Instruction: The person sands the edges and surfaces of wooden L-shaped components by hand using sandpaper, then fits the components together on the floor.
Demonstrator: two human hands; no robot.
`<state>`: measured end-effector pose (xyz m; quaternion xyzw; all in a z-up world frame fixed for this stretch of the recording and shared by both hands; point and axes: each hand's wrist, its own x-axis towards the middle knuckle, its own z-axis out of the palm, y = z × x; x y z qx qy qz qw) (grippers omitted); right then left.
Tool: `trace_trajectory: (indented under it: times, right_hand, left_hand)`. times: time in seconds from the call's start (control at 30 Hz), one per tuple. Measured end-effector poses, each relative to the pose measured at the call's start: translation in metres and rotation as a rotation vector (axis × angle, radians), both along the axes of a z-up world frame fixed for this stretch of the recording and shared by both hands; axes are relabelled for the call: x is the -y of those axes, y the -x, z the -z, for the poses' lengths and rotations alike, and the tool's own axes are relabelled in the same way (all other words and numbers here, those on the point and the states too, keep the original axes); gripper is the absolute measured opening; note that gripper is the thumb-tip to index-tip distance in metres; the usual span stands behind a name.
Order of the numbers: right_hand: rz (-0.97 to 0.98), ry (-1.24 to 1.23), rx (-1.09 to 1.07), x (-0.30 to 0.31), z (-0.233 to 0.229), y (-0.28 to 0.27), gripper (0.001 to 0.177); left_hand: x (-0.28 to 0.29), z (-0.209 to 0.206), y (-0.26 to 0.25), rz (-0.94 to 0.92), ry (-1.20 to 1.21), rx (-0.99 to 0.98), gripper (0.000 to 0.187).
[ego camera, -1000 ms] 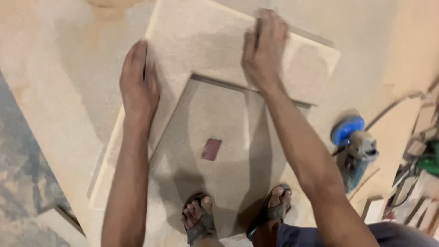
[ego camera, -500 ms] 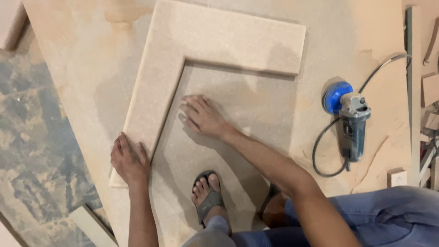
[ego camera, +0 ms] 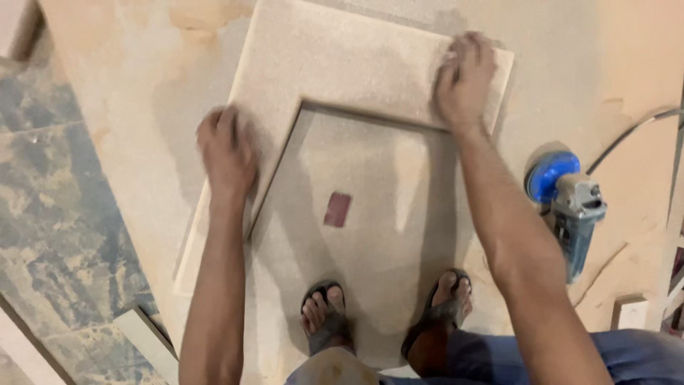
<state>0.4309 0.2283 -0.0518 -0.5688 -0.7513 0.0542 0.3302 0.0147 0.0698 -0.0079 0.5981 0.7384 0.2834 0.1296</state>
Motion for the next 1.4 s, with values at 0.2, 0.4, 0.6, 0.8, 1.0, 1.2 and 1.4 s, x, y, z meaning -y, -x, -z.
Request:
trace_trajectory:
  times: [0.2,0.4,0.6,0.8,1.0,1.2,1.4]
  right_hand:
    - [0.055,0.203,0.084,-0.024,-0.025,0.006,0.022]
    - [0.103,0.301,0.079,-0.047,-0.046,0.017,0.023]
    - [0.106,0.383,0.128,-0.060,-0.045,0.013,0.029]
    - [0.132,0.425,0.138,-0.063,-0.039,0.016,0.030]
    - [0.144,0.437,0.134,-0.061,-0.039,0.014,0.031]
    - [0.043,0.405,0.145,-0.043,-0.025,-0.003,0.032]
    - [0.048,0.385,-0.088,-0.044,-0.064,-0.026,0.039]
  left_hand:
    - [-0.135,0.019,-0.038,0.068,0.006,-0.098,0.053]
    - [-0.155,0.009,-0.045,0.039,0.165,-0.170,0.057]
    - [-0.170,0.003,-0.048,0.016,0.250,-0.174,0.055]
    - [-0.171,0.005,-0.046,0.005,0.311,-0.196,0.056]
    - [-0.173,0.004,-0.046,0.006,0.307,-0.196,0.056]
    - [-0.158,-0.015,-0.040,0.061,0.233,-0.109,0.061]
    - [-0.135,-0.024,-0.017,0.015,0.387,0.104,0.055]
